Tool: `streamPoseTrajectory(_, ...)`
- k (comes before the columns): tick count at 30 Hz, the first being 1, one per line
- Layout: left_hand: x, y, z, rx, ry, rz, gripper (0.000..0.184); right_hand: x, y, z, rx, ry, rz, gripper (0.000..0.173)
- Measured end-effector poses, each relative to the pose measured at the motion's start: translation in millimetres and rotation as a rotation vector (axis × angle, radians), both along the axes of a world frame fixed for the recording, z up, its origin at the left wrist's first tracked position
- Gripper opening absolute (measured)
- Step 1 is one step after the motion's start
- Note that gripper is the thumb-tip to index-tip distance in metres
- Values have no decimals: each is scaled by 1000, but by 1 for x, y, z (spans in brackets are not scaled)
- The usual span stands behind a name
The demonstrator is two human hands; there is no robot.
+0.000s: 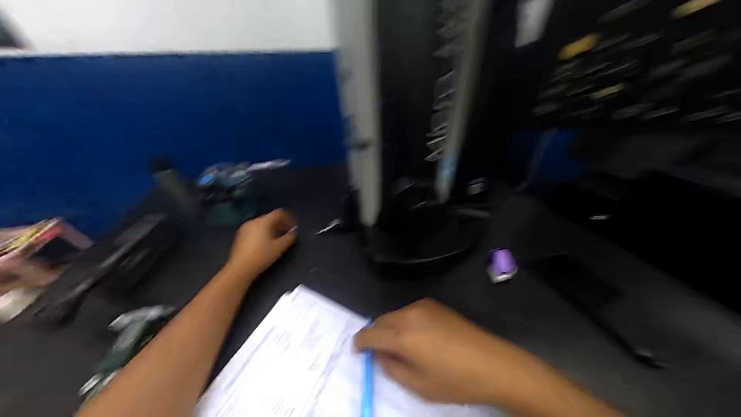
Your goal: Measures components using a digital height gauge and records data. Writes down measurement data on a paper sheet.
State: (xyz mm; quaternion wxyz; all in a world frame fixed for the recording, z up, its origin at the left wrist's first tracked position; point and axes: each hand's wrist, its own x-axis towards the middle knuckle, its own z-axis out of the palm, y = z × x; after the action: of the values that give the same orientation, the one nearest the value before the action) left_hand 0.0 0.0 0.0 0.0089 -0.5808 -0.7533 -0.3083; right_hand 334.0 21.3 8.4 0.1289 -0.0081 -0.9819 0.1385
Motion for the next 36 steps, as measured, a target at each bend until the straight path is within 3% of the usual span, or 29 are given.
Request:
streamPoseTrajectory(4, -9, 2, -3, 40, -13, -62, 22, -1, 11, -9, 94, 90, -8, 26)
streamPoseTrajectory(12, -11, 1, 1, -32, 57, -13, 21, 17, 26, 6, 252, 27, -214, 35)
streamPoseTrajectory(19, -8, 9, 4, -56, -1, -38, 21, 29, 41, 9, 160, -11, -254, 36)
streamPoseTrajectory(26, -5, 15, 0, -44, -7, -22, 18, 20, 65, 80, 59, 355, -306, 30)
streamPoseTrajectory(31, -6, 24, -2, -48, -3, 2, 17, -12, 90, 135, 181, 608, -374, 30)
streamPoseTrajectory(36, -7, 23, -3, -49, -11, -21, 15, -47, 87, 149, 220, 614, -471, 37)
